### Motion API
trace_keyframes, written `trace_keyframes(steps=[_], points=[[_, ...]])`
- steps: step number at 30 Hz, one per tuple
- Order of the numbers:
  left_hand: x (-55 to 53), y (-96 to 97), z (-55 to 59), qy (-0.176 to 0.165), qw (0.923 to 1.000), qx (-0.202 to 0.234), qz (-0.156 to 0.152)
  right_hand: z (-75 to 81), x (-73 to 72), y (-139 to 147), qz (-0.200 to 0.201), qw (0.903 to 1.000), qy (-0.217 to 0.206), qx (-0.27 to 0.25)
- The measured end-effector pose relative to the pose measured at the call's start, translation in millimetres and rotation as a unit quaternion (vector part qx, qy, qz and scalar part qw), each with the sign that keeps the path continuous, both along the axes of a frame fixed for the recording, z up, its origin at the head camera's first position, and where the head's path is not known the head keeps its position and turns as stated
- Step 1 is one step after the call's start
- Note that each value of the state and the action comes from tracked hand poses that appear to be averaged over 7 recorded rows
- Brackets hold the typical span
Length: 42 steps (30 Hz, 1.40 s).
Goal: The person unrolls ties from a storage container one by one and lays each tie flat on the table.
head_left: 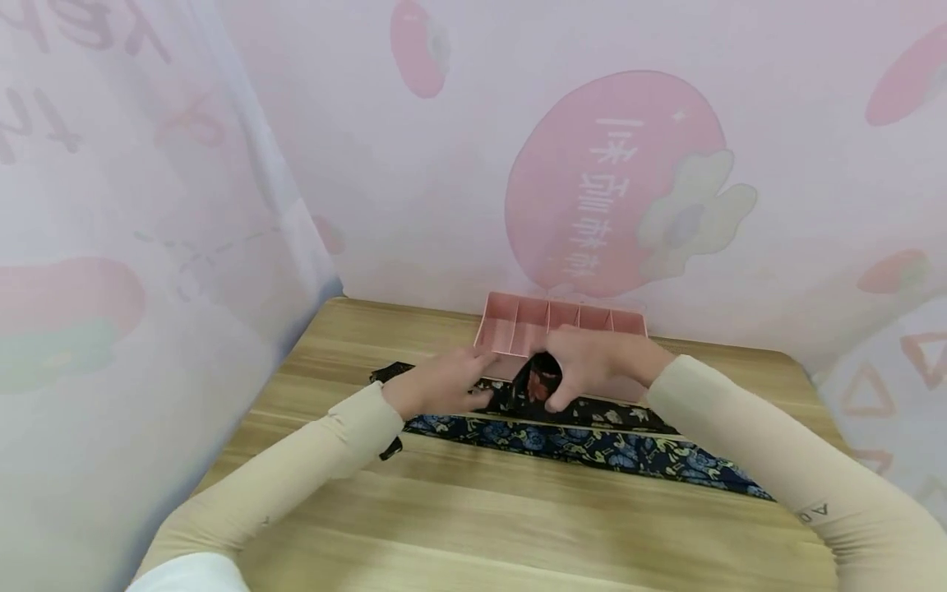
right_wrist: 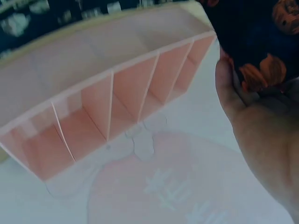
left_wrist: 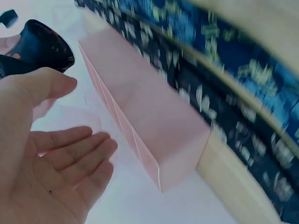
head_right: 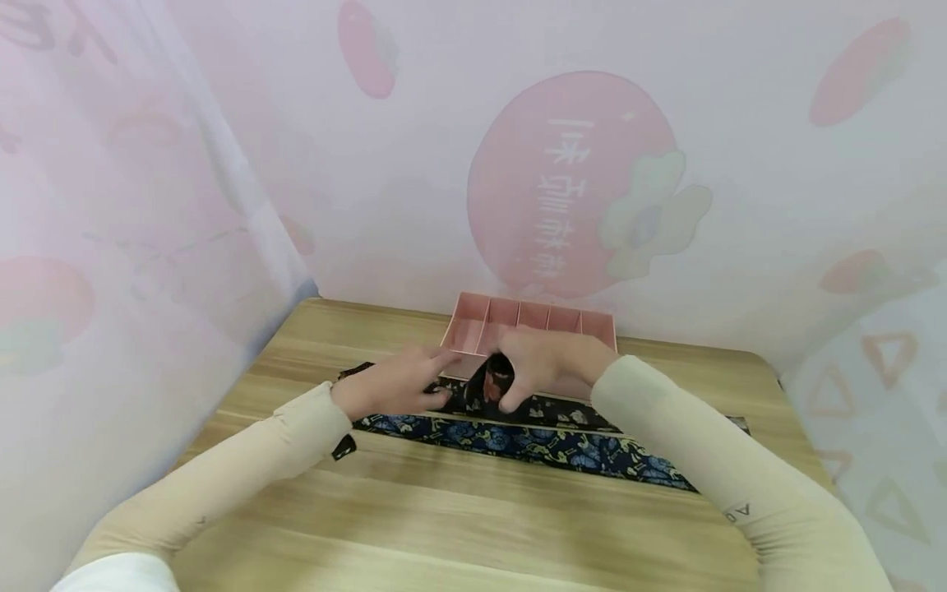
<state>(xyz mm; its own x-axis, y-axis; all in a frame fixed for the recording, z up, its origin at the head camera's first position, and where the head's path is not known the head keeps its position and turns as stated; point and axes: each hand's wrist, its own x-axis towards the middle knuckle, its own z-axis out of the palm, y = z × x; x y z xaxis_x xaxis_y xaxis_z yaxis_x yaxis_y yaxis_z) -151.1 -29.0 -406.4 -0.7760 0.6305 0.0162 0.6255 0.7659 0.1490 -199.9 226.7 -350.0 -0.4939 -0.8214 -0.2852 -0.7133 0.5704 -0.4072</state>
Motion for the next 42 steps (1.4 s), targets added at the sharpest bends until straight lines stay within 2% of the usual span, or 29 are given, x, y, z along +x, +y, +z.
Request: trace_keyframes(steps=[4, 6, 8, 11, 15, 18, 20, 24, 26, 31, 37, 40, 42], points=[[18.7, -2.8, -5.4, -0.085, 0.9929, 0.069, -0.047, -15.7, 12.6, -1, 0.000, 0.9964, -0.083, -0.015], [27.0, -4.2, -9.2, -0.118, 0.9867, 0.085, -0.073, -24.4, 18.6, -3, 0.002, 0.9950, -0.100, -0.010], [35.6, -5.0, -13.6, -0.145, 0.9820, 0.082, -0.088, -33.4, 25.0, -5, 0.004, 0.9949, -0.101, 0.002], [47.2, -5.4, -24.0, -0.200, 0.9714, 0.091, -0.091, -48.5, 34.1, -7, -0.004, 0.9927, -0.120, 0.014], [61.9, -3.4, -42.8, -0.253, 0.9531, 0.152, -0.066, -69.1, 45.5, -8, -0.011, 0.9878, -0.155, 0.014], [72.4, -2.0, -57.9, -0.272, 0.9397, 0.203, -0.041, -81.6, 52.9, -8, -0.011, 0.9856, -0.168, 0.010], [78.5, -2.0, -66.9, -0.273, 0.9337, 0.230, -0.022, -88.0, 56.7, -8, -0.012, 0.9848, -0.173, 0.005], [85.6, -1.9, -78.6, -0.265, 0.9259, 0.269, 0.008, -96.6, 62.0, -8, -0.021, 0.9852, -0.170, 0.003], [86.5, -0.9, -83.1, -0.258, 0.9257, 0.275, 0.020, -99.5, 63.8, -9, -0.022, 0.9852, -0.170, 0.002], [86.6, 2.1, -91.7, -0.261, 0.9225, 0.281, 0.040, -107.1, 68.4, -13, -0.010, 0.9841, -0.177, -0.007], [89.0, 0.7, -95.8, -0.281, 0.9138, 0.288, 0.055, -114.0, 73.6, -13, -0.004, 0.9845, -0.174, -0.023], [91.0, -1.8, -96.4, -0.299, 0.9038, 0.299, 0.063, -115.6, 74.3, -9, -0.012, 0.9852, -0.168, -0.034], [92.1, -4.3, -97.1, -0.318, 0.8936, 0.309, 0.071, -117.0, 74.1, -5, -0.021, 0.9841, -0.171, -0.042]])
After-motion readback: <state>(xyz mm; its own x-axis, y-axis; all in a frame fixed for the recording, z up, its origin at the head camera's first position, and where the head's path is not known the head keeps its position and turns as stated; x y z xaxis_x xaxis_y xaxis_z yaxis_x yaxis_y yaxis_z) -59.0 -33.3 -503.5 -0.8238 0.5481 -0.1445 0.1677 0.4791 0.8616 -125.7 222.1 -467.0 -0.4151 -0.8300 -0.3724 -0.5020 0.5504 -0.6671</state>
